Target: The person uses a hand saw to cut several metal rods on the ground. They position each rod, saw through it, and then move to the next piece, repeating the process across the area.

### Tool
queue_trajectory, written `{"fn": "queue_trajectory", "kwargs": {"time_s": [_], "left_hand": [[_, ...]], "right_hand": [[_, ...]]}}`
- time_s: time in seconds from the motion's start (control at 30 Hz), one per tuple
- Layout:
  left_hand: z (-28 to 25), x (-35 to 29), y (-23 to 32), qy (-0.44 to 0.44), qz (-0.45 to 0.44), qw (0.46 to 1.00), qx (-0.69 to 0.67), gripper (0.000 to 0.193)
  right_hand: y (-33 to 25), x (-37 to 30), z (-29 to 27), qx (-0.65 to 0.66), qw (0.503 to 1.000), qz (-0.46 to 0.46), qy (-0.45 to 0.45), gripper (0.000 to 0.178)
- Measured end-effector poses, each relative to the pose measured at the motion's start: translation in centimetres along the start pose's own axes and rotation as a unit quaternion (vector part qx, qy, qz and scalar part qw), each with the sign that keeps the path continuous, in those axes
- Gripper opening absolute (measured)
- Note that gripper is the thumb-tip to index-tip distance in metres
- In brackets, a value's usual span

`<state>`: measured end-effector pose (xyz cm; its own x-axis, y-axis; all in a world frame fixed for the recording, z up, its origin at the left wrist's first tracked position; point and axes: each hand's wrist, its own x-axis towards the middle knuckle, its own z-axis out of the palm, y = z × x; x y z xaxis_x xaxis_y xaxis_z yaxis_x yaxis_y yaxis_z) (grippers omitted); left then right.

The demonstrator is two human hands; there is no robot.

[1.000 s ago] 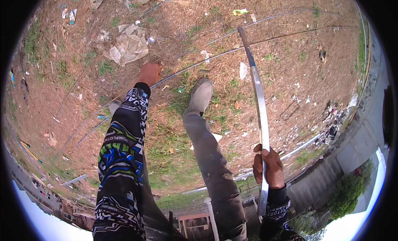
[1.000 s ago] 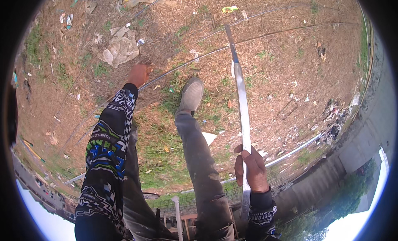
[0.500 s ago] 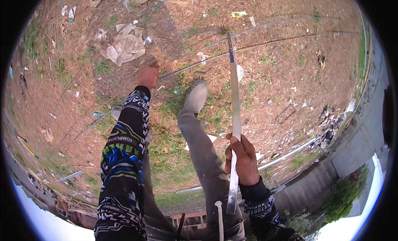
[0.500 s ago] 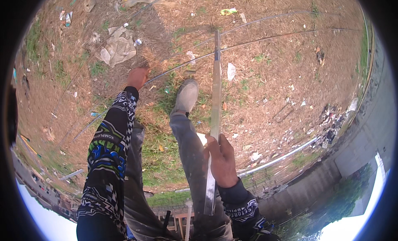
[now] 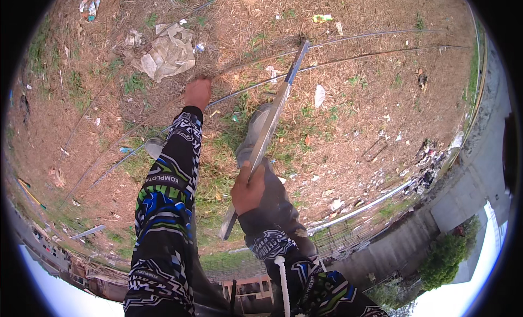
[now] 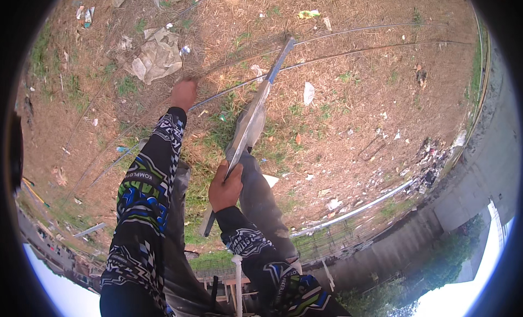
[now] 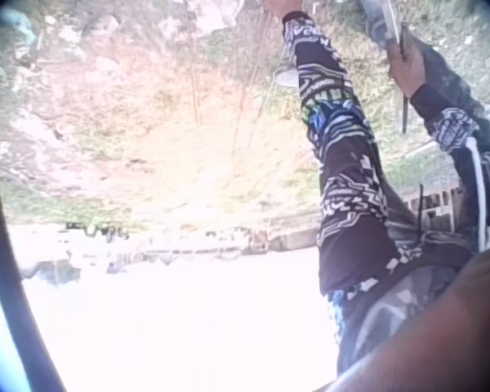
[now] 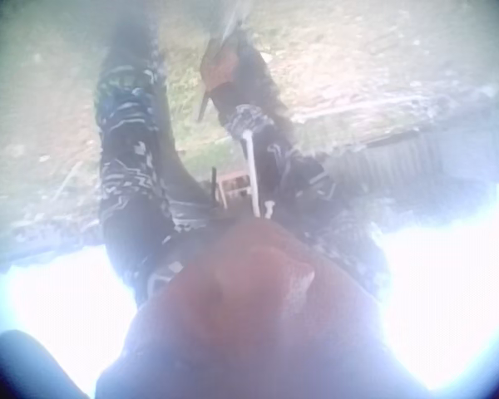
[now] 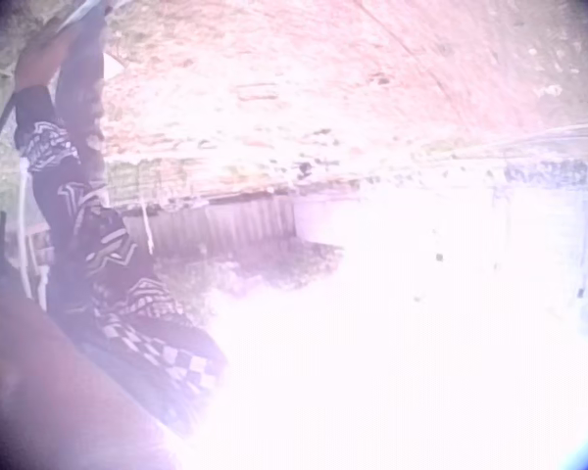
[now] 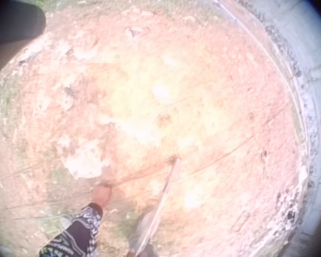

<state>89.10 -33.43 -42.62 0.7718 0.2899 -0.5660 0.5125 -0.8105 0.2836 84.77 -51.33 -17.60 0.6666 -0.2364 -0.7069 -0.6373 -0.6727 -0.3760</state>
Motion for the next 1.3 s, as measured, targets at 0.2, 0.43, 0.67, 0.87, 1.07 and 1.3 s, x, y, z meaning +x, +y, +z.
{"fn": "queue_trajectory", "kwargs": {"time_s": [0.2, 0.43, 0.67, 0.87, 1.07, 1.3], "left_hand": [[-0.2, -0.7, -0.1, 0.032, 0.057, 0.998, 0.005, 0.016], [-0.5, -0.5, -1.5, 0.025, 0.055, 0.998, -0.028, 0.015], [0.6, -0.1, -1.9, 0.016, 0.053, 0.998, -0.014, 0.016], [0.1, -0.6, -1.9, 0.023, 0.031, 0.999, -0.008, 0.015], [-1.2, -3.1, -3.1, 0.035, 0.005, 0.996, -0.079, 0.022], [-1.5, -3.3, -5.2, 0.035, 0.014, 0.997, -0.061, 0.017]], "right_hand": [[-4.7, -0.6, -2.4, 0.164, 0.977, 0.123, -0.066, 0.025], [-6.9, 0.7, -8.3, 0.143, 0.97, 0.155, -0.121, 0.024], [-2.3, -0.4, -1.1, 0.082, 0.995, 0.042, -0.034, 0.026], [-1.1, -0.7, 1.3, 0.028, 0.998, 0.055, -0.005, 0.029], [-1.0, -1.4, 3.7, -0.037, 0.998, -0.032, 0.039, 0.028], [1.4, -0.2, 5.8, -0.022, 0.992, -0.099, 0.068, 0.028]]}}
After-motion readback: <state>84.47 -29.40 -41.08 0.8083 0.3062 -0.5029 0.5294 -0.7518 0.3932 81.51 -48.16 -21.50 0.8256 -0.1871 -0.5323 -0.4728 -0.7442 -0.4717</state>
